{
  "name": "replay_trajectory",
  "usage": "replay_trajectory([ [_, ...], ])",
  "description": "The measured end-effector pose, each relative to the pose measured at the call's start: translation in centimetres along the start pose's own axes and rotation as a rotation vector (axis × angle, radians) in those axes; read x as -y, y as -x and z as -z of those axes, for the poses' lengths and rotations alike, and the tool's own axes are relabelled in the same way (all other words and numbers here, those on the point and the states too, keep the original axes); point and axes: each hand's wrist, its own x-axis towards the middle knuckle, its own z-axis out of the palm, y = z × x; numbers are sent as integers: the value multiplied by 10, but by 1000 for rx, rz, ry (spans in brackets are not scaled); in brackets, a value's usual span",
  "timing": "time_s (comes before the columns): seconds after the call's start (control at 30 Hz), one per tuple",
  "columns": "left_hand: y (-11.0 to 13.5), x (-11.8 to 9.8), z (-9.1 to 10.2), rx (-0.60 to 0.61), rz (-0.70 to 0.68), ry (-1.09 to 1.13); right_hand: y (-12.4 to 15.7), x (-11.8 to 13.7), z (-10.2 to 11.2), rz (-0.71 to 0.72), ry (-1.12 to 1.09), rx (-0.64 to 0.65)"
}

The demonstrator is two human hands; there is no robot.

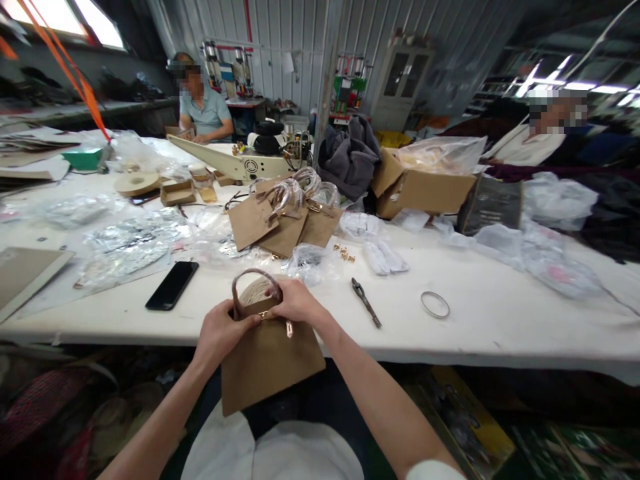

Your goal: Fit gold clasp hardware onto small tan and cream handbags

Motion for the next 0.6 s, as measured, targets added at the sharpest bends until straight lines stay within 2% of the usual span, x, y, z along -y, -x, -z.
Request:
replay_trajectory([
  [0.2,-5,12,5,59,52,145,9,-7,20,110,200,-31],
  [0.43,2,23,12,20,162,436,14,-22,32,42,56,48],
  [0.53,12,23,13,57,105,476,14,-27,31,56,30,9],
  [0.6,15,24,10,30,45,412,12,-30,30,76,16,-2],
])
